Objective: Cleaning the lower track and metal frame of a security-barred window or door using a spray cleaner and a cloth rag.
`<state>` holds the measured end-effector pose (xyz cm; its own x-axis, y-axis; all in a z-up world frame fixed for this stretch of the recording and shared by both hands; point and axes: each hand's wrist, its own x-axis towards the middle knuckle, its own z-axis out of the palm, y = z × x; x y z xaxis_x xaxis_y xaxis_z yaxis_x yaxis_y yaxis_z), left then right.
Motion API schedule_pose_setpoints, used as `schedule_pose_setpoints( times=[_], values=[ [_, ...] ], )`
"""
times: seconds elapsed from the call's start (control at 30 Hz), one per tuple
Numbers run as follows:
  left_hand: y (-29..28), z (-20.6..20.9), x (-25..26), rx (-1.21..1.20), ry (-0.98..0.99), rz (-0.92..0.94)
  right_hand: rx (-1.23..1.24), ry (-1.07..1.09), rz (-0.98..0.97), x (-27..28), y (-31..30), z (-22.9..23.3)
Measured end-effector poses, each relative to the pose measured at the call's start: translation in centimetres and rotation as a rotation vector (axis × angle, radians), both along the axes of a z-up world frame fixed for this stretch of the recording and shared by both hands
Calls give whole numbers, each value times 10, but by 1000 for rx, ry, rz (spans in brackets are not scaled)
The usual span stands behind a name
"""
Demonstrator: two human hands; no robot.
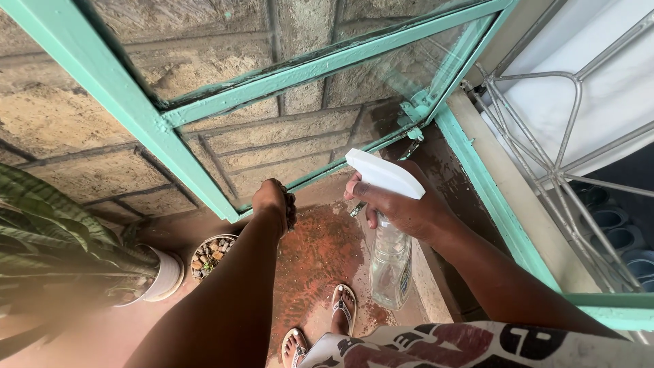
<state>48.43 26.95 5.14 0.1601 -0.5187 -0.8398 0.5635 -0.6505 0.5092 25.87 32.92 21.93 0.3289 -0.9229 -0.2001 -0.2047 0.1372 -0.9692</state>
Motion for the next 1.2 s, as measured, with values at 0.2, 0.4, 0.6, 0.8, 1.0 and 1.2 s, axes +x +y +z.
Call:
schedule_pose_setpoints(
  times=[0.2,0.4,0.6,0.8,1.0,1.2],
  values=[
    [-3,-19,3,-56,-14,-57,-16,10,-24,1,2,4],
    [-24,-82,18,-135,228,-268,4,24,-43,-5,9,7],
    [9,-11,18,-168,-92,-383,9,41,-78,-15,25,6],
    [36,53,-19,-202,424,-289,87,54,-249,-37,53,3],
    [-14,-48,-95,-298,575,-469,88,169,-520,-78,93,7],
    [1,52,-181,-304,-55,-765,114,234,-680,-138,119,11]
  ],
)
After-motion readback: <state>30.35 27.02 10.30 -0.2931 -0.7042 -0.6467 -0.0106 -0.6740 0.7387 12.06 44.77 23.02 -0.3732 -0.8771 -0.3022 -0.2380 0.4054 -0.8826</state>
